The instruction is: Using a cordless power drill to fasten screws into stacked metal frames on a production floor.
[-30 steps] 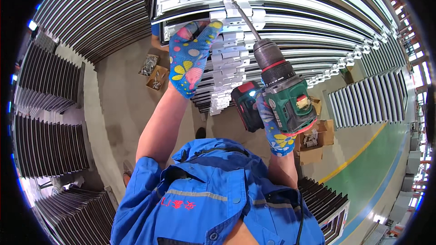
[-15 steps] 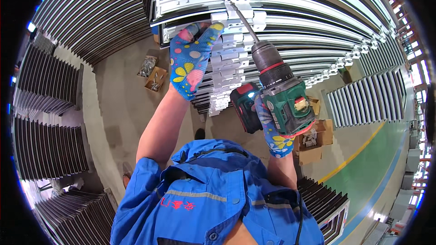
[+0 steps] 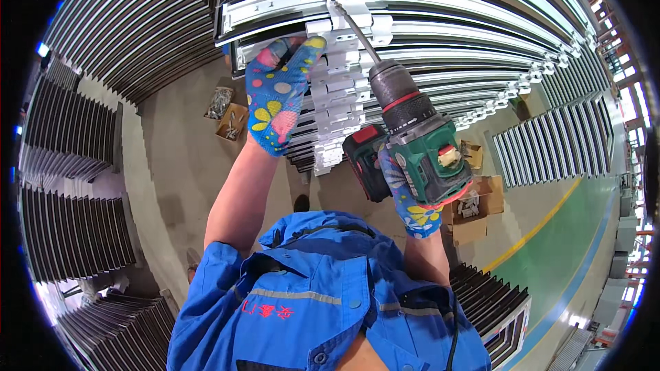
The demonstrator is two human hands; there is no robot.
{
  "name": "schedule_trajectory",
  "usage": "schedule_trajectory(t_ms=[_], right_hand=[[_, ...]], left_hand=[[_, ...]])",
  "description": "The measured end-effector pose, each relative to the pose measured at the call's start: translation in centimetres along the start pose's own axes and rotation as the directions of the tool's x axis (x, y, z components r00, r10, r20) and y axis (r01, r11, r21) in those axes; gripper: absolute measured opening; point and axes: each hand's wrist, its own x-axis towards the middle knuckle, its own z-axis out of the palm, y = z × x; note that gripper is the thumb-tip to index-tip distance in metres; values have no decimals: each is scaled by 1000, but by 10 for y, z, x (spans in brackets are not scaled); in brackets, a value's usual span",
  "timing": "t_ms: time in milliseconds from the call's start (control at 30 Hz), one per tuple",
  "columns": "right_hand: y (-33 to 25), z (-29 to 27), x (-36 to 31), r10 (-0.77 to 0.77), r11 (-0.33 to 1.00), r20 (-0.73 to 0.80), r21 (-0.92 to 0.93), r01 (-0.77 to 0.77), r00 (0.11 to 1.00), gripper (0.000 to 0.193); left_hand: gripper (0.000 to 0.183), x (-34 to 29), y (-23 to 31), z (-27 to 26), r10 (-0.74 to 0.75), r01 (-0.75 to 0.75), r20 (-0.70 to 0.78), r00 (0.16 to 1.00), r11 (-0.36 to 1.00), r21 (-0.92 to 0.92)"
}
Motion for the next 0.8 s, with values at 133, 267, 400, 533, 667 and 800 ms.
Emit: schedule_trajectory(t_ms=[133, 267, 400, 533, 667, 800], right_hand=[[-7, -2, 6, -107, 993, -14, -46, 106, 994, 14], [-14, -3, 13, -186, 979, -44, -90, 182, 982, 16], [-9, -3, 5, -75, 997, -5, -20, 75, 997, 20], [-9, -2, 2, -19, 998, -146, 56, 28, 989, 23], [-21, 3, 37, 66, 986, -371, 168, -3, 926, 26], [-3, 13, 87, -404, 749, -886, -176, 639, 229, 27]], left_hand=[[14, 1, 1, 1, 5, -5, -11, 1000, 998, 67], [13, 2, 0, 1, 9, -8, -15, 1000, 998, 63], [12, 2, 1, 1, 3, 0, -32, 999, 997, 72], [12, 2, 0, 1, 31, -31, 2, 1000, 999, 35], [11, 2, 1, 0, -6, 7, -10, 1000, 994, 109], [11, 1, 1, 1, -13, 14, -21, 1000, 999, 51]])
